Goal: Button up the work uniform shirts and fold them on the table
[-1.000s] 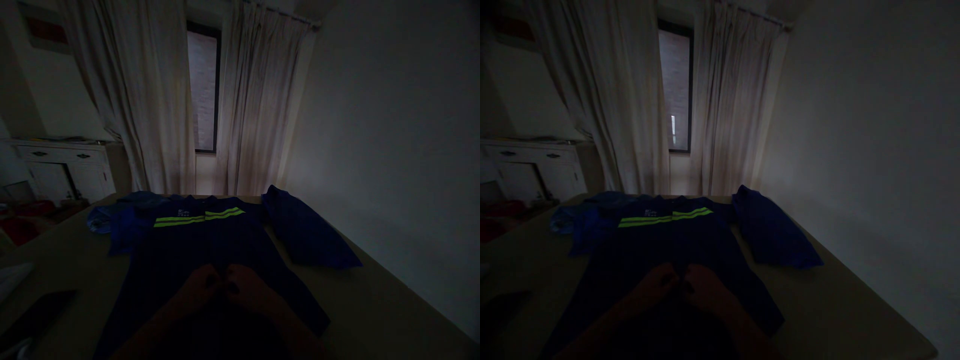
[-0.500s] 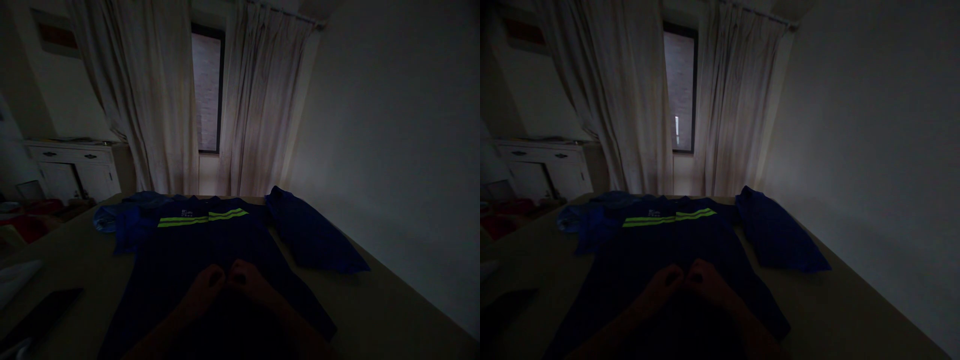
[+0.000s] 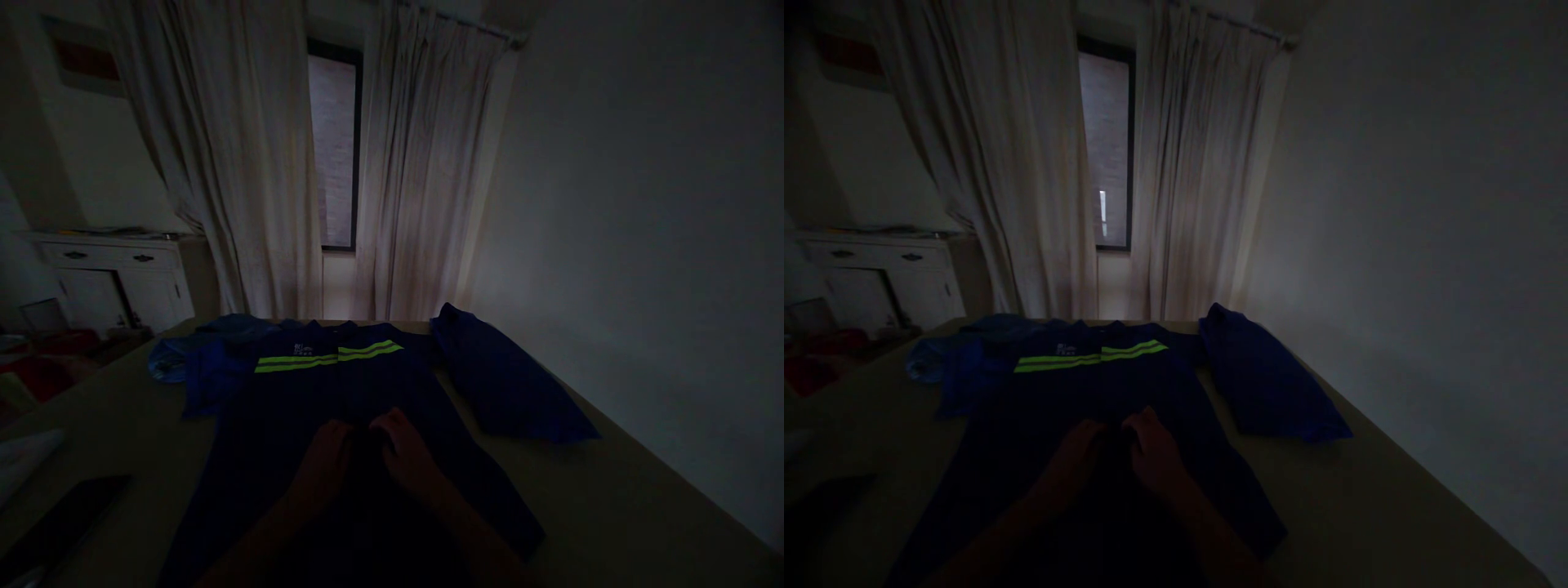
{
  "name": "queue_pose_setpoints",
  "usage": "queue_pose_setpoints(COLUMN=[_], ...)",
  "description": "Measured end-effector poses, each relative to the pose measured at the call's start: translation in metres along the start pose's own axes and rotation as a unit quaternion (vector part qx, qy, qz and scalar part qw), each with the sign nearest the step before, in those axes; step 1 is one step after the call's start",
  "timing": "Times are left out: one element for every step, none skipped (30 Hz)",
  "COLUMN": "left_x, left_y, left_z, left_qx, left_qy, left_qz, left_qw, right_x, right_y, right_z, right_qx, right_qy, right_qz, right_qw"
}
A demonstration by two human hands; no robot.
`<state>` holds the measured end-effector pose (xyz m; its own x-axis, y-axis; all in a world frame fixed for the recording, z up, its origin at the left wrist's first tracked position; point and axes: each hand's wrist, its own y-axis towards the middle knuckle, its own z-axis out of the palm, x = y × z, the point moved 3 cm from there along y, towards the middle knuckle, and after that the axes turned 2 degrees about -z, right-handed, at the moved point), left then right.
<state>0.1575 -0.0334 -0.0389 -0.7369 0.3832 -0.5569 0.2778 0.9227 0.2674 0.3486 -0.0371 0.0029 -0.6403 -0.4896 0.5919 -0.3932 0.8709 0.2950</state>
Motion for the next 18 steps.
queue_pose_setpoints(left_x=[0.002, 0.003, 0.005, 0.006, 0.008, 0.009, 0.01, 0.01, 0.01, 0.009, 0.007, 0.005, 0.003, 0.001, -0.001, -0.003, -0.005, -0.007], left_y=[0.002, 0.004, 0.007, 0.012, 0.017, 0.023, 0.029, 0.035, 0.039, 0.042, 0.043, 0.043, 0.042, 0.039, 0.036, 0.033, 0.031, 0.029], left_z=[0.001, 0.001, 0.001, 0.0, -0.002, -0.003, -0.005, -0.006, -0.007, -0.007, -0.007, -0.007, -0.007, -0.006, -0.005, -0.004, -0.004, -0.004], left_qx=[0.003, 0.008, 0.013, 0.018, 0.025, 0.036, 0.048, 0.057, 0.062, 0.058, 0.046, 0.032, 0.021, 0.017, 0.023, 0.037, 0.058, 0.08], left_qy=[-0.009, -0.018, -0.028, -0.034, -0.037, -0.036, -0.033, -0.027, -0.022, -0.015, -0.004, 0.013, 0.034, 0.056, 0.073, 0.082, 0.079, 0.068], left_qz=[-0.005, -0.013, -0.026, -0.046, -0.075, -0.107, -0.138, -0.163, -0.182, -0.194, -0.201, -0.203, -0.204, -0.202, -0.197, -0.187, -0.172, -0.156], left_qw=[1.0, 1.0, 0.999, 0.998, 0.996, 0.993, 0.989, 0.985, 0.981, 0.979, 0.979, 0.979, 0.978, 0.978, 0.977, 0.978, 0.98, 0.982], right_x=[0.001, 0.001, 0.002, 0.002, 0.003, 0.004, 0.005, 0.005, 0.004, 0.004, 0.003, 0.002, 0.002, 0.003, 0.004, 0.006, 0.008, 0.011], right_y=[0.001, 0.002, 0.004, 0.006, 0.008, 0.01, 0.012, 0.013, 0.014, 0.014, 0.014, 0.013, 0.012, 0.01, 0.007, 0.005, 0.002, -0.002], right_z=[0.002, 0.003, 0.005, 0.006, 0.008, 0.01, 0.013, 0.015, 0.017, 0.019, 0.019, 0.018, 0.016, 0.013, 0.01, 0.006, 0.002, -0.002], right_qx=[0.005, 0.014, 0.023, 0.033, 0.044, 0.058, 0.074, 0.087, 0.097, 0.103, 0.106, 0.106, 0.11, 0.121, 0.136, 0.154, 0.173, 0.19], right_qy=[-0.015, -0.027, -0.039, -0.053, -0.068, -0.086, -0.105, -0.124, -0.14, -0.15, -0.151, -0.142, -0.125, -0.102, -0.077, -0.054, -0.035, -0.022], right_qz=[0.007, 0.016, 0.024, 0.032, 0.038, 0.044, 0.047, 0.052, 0.055, 0.056, 0.052, 0.039, 0.022, 0.004, -0.009, -0.012, -0.006, 0.007], right_qw=[1.0, 0.999, 0.999, 0.998, 0.996, 0.994, 0.991, 0.987, 0.984, 0.982, 0.981, 0.983, 0.986, 0.987, 0.988, 0.986, 0.984, 0.981])
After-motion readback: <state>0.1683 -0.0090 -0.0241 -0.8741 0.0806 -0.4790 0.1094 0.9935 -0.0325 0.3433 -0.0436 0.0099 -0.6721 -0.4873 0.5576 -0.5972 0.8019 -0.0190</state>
